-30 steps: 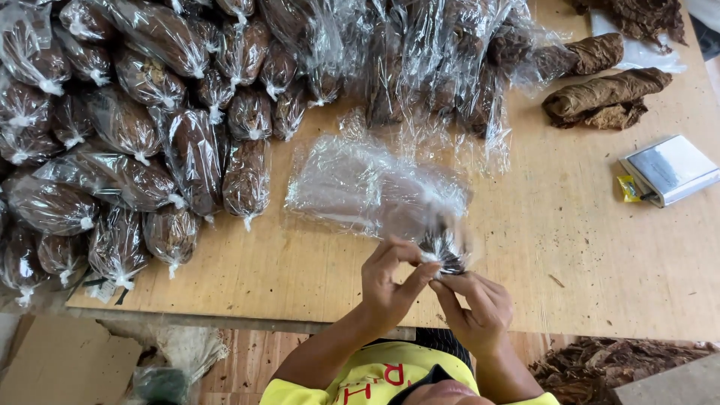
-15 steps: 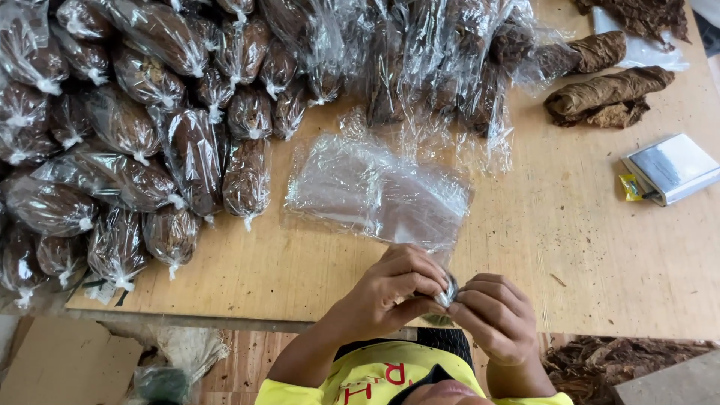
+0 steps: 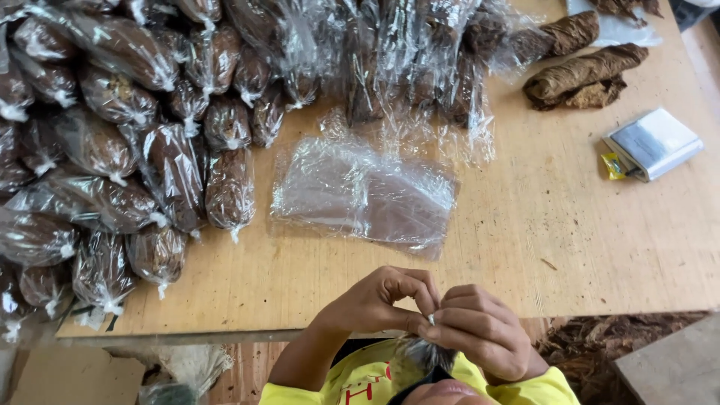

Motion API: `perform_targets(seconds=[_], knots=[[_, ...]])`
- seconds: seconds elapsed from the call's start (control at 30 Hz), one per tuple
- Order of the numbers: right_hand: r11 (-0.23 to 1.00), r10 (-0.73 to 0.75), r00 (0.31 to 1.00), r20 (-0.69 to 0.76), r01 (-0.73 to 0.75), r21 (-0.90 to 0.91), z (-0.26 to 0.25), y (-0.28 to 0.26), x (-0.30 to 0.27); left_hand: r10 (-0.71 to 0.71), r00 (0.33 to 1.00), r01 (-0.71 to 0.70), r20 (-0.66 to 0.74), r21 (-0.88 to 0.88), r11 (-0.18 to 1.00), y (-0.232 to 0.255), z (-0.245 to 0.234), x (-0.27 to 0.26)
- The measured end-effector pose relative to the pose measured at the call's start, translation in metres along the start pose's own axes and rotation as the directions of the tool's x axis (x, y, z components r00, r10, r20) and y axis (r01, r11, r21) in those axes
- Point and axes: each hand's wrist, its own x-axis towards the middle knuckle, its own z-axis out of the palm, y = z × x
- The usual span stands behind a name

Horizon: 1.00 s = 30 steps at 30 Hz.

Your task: The person places a brown fibrous bundle into a clear plastic bag, folds the opening, and ties it with a white twist tie. The person repeats this process for another bundle, placing each finished package on a growing pile on the table.

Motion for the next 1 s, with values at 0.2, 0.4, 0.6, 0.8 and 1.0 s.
perform_targets(seconds=[0.2, 0.4, 0.6, 0.8, 1.0], knots=[[0.999, 0.037, 0.988, -0.150, -0.032, 0.041, 0.016, 0.023, -0.006, 0.082, 0.984, -0.067, -0.160, 0.097, 0.993, 0.012, 0.007, 0.004], [0.935, 0.340, 0.873, -0.350, -0.273, 0.228, 0.044, 0.041, -0.031, 0.295, 0.884, -0.071, -0.364, 0.519, 0.852, 0.006, 0.013, 0.010], [0.827, 0.543, 0.807, -0.231, -0.466, 0.315, 0.034, 0.037, -0.006, 0.307, 0.894, -0.055, -0.327, 0.600, 0.798, 0.011, 0.009, 0.010], [0.737, 0.629, 0.769, -0.115, -0.542, 0.404, 0.023, 0.039, -0.003, 0.358, 0.882, -0.091, -0.306, 0.635, 0.767, -0.005, -0.001, 0.009], [0.725, 0.589, 0.788, -0.177, -0.419, 0.546, 0.025, 0.047, 0.002, 0.382, 0.851, -0.207, -0.361, 0.438, 0.875, -0.028, -0.014, 0.010]])
